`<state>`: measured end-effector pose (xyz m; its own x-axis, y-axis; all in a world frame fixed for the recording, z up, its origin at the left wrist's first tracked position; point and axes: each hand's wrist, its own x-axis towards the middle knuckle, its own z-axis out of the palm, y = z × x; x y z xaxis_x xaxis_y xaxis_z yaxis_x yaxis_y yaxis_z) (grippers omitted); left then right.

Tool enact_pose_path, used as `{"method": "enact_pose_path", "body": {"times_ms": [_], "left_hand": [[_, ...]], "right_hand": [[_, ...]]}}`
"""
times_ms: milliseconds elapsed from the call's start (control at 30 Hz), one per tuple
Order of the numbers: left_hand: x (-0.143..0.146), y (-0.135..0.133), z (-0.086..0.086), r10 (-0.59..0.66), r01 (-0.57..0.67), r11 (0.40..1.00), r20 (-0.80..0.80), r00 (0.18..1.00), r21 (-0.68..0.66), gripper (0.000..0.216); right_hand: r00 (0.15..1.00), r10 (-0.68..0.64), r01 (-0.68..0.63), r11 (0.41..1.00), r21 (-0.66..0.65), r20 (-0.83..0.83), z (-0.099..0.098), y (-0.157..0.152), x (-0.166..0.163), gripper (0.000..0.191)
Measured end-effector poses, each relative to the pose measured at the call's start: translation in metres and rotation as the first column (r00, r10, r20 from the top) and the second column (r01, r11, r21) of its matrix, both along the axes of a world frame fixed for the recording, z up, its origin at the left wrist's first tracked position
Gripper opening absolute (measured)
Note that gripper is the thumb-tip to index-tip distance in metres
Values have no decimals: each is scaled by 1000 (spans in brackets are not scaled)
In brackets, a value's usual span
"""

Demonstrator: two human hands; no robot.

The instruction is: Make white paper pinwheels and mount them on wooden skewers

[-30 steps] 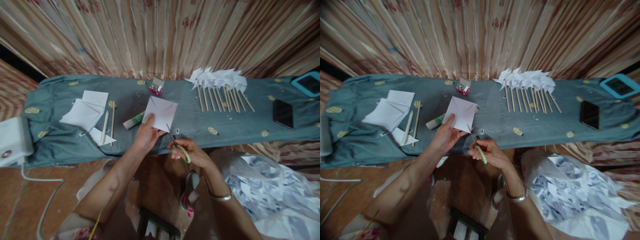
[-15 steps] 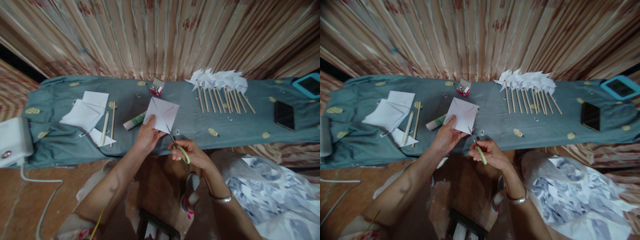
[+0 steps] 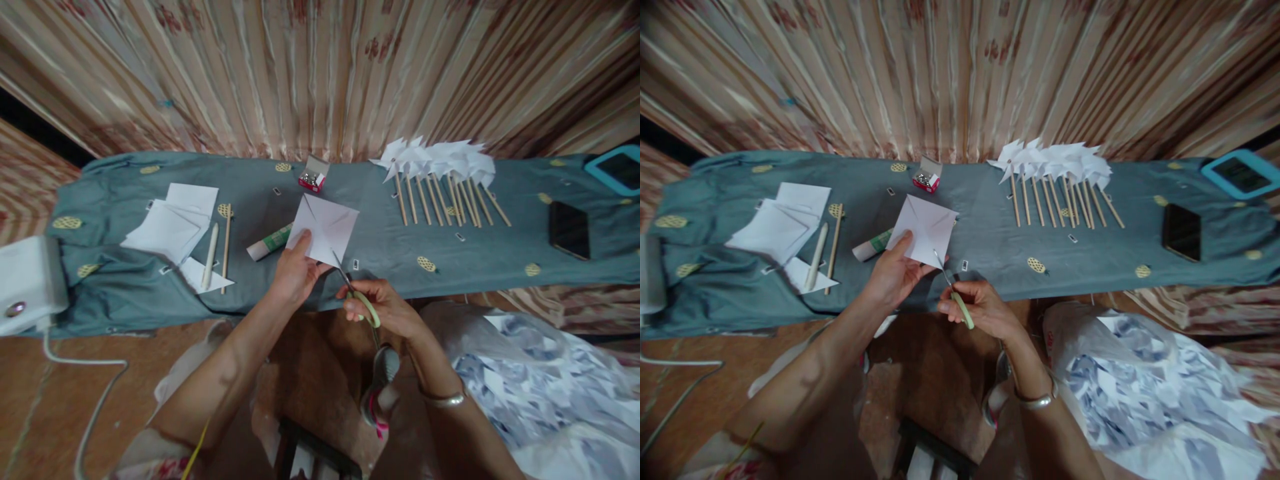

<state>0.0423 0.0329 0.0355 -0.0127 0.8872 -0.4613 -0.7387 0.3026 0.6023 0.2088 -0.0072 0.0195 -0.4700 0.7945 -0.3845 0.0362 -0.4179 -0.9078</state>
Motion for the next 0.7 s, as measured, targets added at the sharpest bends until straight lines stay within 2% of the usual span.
{"method": "enact_pose_path", "body": {"times_ms": [400,700], "left_hand": [[-1,0,0,19,-19,1000,-1,1000,-2,18],[-1,1,-1,17,-17,1000,5,1000,6,18]], "right_hand": [[1000,-2,3,999,-41,16,-4,0,2,36],[998,16,-13,998,-54,54,-5,1,2,46]]}}
